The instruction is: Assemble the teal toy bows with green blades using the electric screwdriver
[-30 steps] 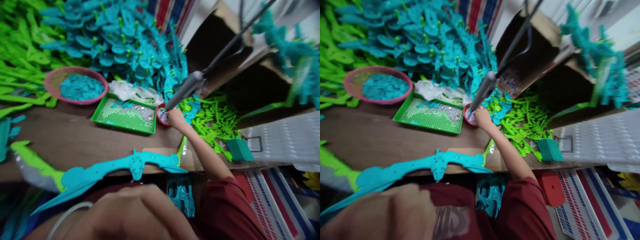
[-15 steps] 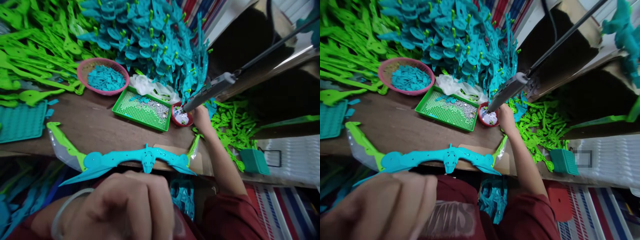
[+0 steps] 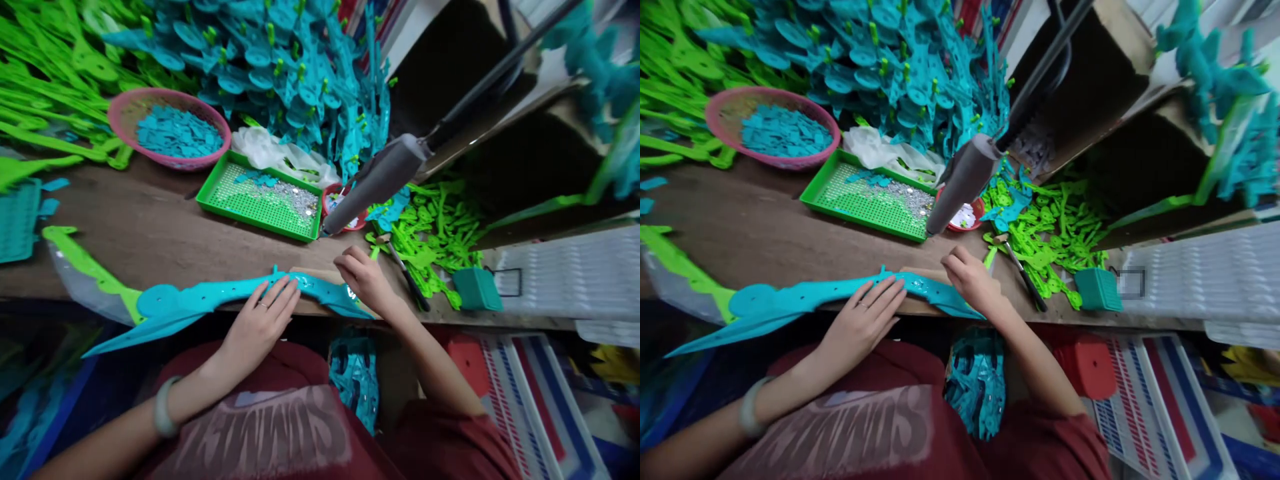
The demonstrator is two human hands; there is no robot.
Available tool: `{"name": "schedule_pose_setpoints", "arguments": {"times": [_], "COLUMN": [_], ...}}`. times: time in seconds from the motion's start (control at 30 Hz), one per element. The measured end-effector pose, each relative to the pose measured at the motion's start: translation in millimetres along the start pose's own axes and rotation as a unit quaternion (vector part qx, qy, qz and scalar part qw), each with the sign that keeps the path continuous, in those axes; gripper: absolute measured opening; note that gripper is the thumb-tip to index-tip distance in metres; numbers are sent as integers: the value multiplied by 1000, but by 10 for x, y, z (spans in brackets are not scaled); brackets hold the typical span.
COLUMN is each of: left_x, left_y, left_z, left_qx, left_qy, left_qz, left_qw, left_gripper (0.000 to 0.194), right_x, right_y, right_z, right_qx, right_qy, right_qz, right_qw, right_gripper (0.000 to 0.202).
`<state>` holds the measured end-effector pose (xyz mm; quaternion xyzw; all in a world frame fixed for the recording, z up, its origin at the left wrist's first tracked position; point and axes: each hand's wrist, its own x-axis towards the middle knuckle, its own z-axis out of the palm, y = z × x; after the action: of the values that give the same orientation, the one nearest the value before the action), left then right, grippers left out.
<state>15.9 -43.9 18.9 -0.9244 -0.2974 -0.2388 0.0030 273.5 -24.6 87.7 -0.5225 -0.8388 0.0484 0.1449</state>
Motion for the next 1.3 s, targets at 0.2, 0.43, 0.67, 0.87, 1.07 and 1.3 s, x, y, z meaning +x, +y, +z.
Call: {"name": "schedule_pose_setpoints", "arguments": {"times": [0.2, 0.43, 0.67, 0.87, 1.07, 1.3], "left_x": [45, 35, -3, -91, 115, 722], "left_y": [-16, 13, -17, -243, -511, -959], "left_z": [57, 73, 62, 24, -180, -544], "left_qx": [-4, -6, -37, -37, -26, -100], "left_qy": [22, 21, 3, -10, 16, -2], "left_qz": [3, -2, -10, 42, 104, 78], "left_qw": [1000, 1000, 999, 998, 994, 992], "left_gripper": [38, 38, 47, 49, 45, 56], "right_x": [-366, -194, -141, -134, -174, -406], "right_y": [79, 69, 60, 54, 16, -65], "right_z": [69, 186, 125, 242, -169, -690], "right_qx": [-79, -101, -71, -38, 41, -116], "right_qy": [-29, -71, -114, -78, 3, 91], "right_qz": [-70, -155, -202, -194, -93, 11], "right_qw": [994, 980, 970, 977, 995, 989], "right_gripper": [20, 24, 17, 24, 21, 25]}}
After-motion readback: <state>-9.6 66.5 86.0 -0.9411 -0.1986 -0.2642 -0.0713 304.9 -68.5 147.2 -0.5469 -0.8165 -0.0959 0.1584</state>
